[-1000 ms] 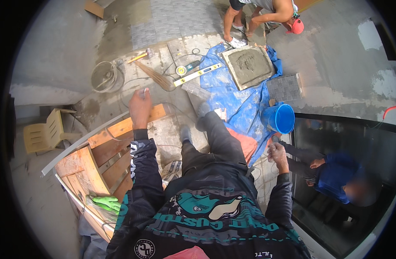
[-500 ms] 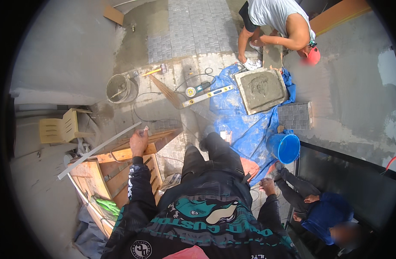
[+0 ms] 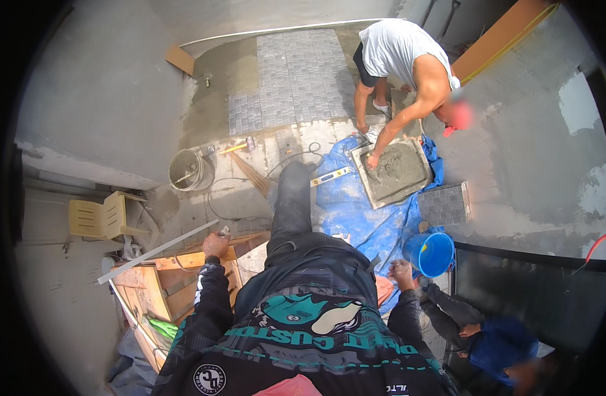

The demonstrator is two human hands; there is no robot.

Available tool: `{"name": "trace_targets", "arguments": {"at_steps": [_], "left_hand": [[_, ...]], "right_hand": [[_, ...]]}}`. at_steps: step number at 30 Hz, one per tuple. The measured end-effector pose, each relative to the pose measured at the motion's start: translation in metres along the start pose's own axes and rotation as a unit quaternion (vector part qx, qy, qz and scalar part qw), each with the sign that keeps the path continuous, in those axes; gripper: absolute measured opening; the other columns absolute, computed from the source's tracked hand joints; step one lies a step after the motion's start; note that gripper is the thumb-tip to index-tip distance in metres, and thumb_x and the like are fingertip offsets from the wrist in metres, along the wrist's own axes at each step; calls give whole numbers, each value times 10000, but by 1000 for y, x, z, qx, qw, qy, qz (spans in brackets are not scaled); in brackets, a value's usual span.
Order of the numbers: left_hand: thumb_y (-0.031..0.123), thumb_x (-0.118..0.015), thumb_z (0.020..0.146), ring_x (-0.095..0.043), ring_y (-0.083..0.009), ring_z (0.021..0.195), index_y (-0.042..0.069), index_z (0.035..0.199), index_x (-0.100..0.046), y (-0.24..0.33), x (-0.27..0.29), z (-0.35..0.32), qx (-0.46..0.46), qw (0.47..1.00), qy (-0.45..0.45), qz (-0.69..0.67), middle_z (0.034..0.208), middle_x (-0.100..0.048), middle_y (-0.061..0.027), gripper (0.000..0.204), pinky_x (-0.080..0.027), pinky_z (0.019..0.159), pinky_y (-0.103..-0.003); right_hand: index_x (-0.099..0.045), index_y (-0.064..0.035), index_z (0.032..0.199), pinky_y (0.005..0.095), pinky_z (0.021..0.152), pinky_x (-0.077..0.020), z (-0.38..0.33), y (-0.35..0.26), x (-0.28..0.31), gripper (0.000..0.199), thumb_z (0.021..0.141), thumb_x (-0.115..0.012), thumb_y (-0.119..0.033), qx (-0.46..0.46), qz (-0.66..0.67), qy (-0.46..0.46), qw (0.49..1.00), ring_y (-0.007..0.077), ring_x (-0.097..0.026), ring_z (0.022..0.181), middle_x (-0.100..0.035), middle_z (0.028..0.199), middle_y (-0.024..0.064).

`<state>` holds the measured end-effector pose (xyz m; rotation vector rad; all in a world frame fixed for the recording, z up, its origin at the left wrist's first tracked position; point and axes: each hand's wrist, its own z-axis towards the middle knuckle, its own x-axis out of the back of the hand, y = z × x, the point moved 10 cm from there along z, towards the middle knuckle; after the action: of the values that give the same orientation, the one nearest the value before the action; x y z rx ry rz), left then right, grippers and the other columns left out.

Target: The person paints interior walls and ceiling using a paint roller and a paintbrush. They move between rooms, dip the roller into a paint bucket, and apply paint to walls and ceiling surfaces. The person also uses a paintbrush for edges and corners.

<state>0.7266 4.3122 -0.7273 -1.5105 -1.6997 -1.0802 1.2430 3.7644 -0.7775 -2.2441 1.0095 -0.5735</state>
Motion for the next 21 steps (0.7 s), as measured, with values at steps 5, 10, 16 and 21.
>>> {"name": "trace_targets", "arguments": {"at_steps": [5,10,16,21], "left_hand": [[563,-644,837,-676,-376,1098,64,1149,-726,5,-16,11,35,991,-110,70,1118,-727,-201,594,-514,964,-446],[620,-549,885,-687,-366,1081,18,1181,-704,-42,-67,67,78,948,-290,101,1114,-736,-187,689,-506,971,-420],[561,-545,908,-699,-340,1018,47,1162,-694,-14,-65,167,83,906,-402,105,1099,-736,-171,592,-516,887,-432],[475,-529,945,-701,-314,946,68,1204,-637,-31,-96,306,68,907,-416,-16,1075,-731,-166,494,-517,797,-430]], "right_hand": [[-631,13,1002,280,486,-511,-2,15,12,240,1003,-559,-216,8,40,57,998,126,-577,547,-605,724,38],[-647,11,983,359,448,-578,13,45,35,249,964,-573,-226,-35,55,186,980,196,-630,492,-658,736,101],[-650,28,897,312,410,-481,106,-107,-54,195,921,-570,-148,22,21,256,966,170,-571,471,-618,692,87],[-671,44,994,327,495,-544,320,-319,-298,261,953,-556,-188,91,-115,149,978,185,-633,550,-655,726,109]]}}
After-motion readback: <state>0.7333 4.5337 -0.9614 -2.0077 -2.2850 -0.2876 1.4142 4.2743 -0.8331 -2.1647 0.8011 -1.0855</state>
